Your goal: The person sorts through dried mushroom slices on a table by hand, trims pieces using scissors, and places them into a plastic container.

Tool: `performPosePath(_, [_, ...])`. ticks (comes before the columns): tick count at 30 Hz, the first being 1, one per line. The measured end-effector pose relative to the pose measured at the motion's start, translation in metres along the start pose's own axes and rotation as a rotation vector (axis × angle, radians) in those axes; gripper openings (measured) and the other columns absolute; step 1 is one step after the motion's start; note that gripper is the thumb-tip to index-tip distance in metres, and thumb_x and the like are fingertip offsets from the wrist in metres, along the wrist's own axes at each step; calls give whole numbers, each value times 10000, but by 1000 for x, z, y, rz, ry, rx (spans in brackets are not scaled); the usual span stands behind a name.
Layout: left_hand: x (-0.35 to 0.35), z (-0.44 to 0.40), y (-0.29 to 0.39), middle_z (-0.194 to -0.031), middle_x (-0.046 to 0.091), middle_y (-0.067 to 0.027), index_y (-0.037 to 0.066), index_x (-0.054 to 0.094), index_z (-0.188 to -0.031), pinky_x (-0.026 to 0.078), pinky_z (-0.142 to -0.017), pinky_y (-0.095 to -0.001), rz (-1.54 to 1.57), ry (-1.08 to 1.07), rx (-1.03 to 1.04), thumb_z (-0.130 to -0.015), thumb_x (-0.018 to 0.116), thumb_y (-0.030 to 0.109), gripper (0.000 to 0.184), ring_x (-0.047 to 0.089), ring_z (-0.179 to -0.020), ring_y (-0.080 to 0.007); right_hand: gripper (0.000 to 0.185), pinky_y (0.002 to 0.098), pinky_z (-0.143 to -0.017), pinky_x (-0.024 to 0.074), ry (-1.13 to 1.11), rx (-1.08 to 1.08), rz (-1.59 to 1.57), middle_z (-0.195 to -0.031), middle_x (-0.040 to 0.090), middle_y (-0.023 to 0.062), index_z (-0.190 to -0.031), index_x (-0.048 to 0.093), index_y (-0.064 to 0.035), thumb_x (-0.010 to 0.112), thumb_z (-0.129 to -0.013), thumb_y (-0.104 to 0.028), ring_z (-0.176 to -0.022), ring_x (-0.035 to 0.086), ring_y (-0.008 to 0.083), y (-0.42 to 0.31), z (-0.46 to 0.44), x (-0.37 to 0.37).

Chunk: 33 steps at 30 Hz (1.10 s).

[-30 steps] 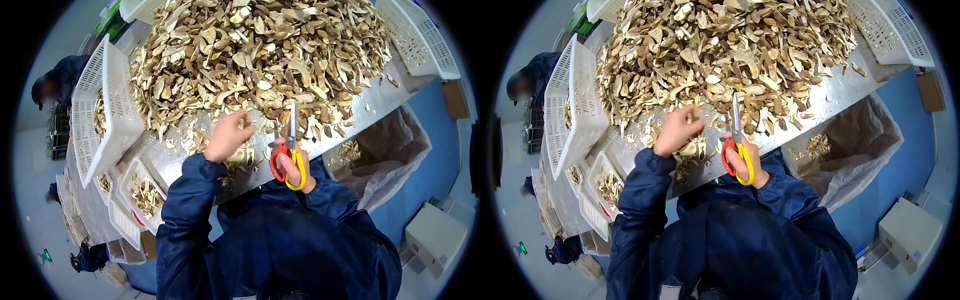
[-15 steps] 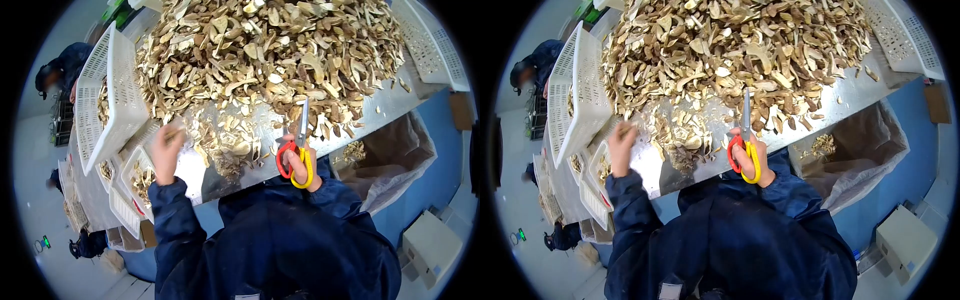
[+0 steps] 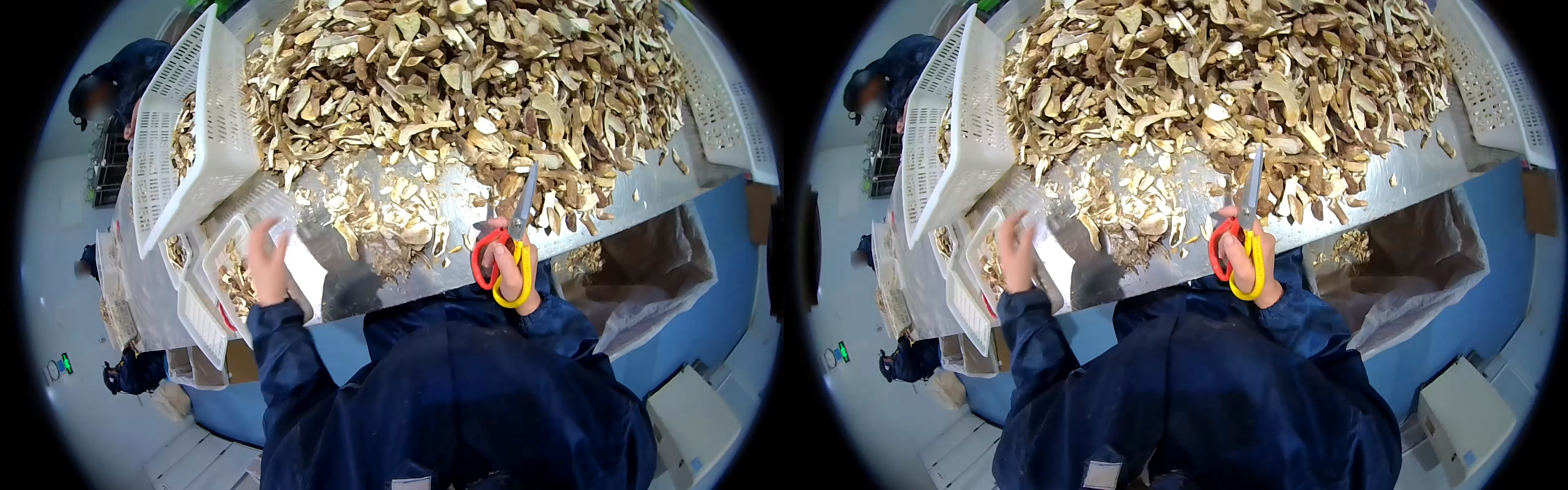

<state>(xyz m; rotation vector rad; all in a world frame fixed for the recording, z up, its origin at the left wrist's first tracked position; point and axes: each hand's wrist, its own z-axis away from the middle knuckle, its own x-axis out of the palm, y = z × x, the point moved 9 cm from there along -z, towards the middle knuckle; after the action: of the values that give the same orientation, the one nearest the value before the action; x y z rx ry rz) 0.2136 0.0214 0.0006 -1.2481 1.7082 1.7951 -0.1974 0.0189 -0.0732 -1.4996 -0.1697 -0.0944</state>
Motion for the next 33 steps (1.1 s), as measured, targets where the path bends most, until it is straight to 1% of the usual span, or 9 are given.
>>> performPosePath(3, [84,-6,24,-1294,520,-148,34,564,-1218,343,-1038,-362,258,-234,81,-789,681,185,470,470,-1215,-294,372,233,-558,414,5,4,-30,-673,563,35,-1186,514,44,525,-902,-196,-581,518,93,-2,0,2])
performPosePath(6, [124,-4,72,-1414,371,-199,82,495,-1314,266,-1088,-470,62,-235,207,-777,664,327,614,340,-1300,-368,380,234,-558,410,7,14,-45,-673,560,37,-1196,504,43,525,-901,-195,-583,515,94,-3,1,2])
performPosePath(15, [176,14,181,-1334,440,-198,119,510,-1319,331,-1038,-444,-67,-530,821,-771,659,414,640,399,-1240,-372,375,233,-557,410,2,-6,-12,-657,566,34,-1199,506,41,520,-893,-176,-576,512,91,-2,1,1])
performPosePath(20, [160,22,198,-1141,582,-138,85,628,-1124,418,-931,-403,67,-617,856,-811,683,199,338,547,-1072,-302,370,234,-551,415,8,1,0,-650,568,32,-1193,510,41,522,-895,-178,-574,521,92,-5,0,1])
performPosePath(23, [164,-22,181,-998,613,-132,55,636,-1038,479,-820,-349,200,-504,555,-811,673,137,244,597,-913,-284,367,232,-548,414,2,-27,-19,-651,566,33,-1187,513,42,526,-899,-185,-576,524,93,-3,0,2])
performPosePath(24, [149,-34,197,-885,601,-136,30,598,-995,492,-690,-324,188,-297,571,-807,662,86,207,596,-776,-272,367,234,-548,413,1,-26,-16,-660,567,34,-1184,514,42,526,-900,-190,-581,527,94,-2,0,1])
performPosePath(27, [155,-58,196,-837,588,-132,24,563,-1027,477,-653,-350,144,-149,503,-800,672,89,261,584,-739,-270,369,232,-549,416,2,-20,-18,-673,573,31,-1186,515,42,530,-901,-191,-582,526,92,-3,1,1])
performPosePath(31, [185,-55,181,-870,590,-160,-4,506,-1014,476,-655,-374,93,-341,435,-802,656,61,267,566,-706,-304,368,229,-548,423,4,5,-38,-685,581,26,-1189,515,39,537,-901,-190,-583,531,87,-3,2,0])
performPosePath(33, [188,-47,157,-783,588,-74,16,565,-1025,411,-546,-276,297,-491,206,-836,622,74,206,528,-633,-144,369,229,-545,426,-4,-7,-24,-687,584,24,-1189,516,37,541,-899,-190,-584,534,85,-3,1,0])
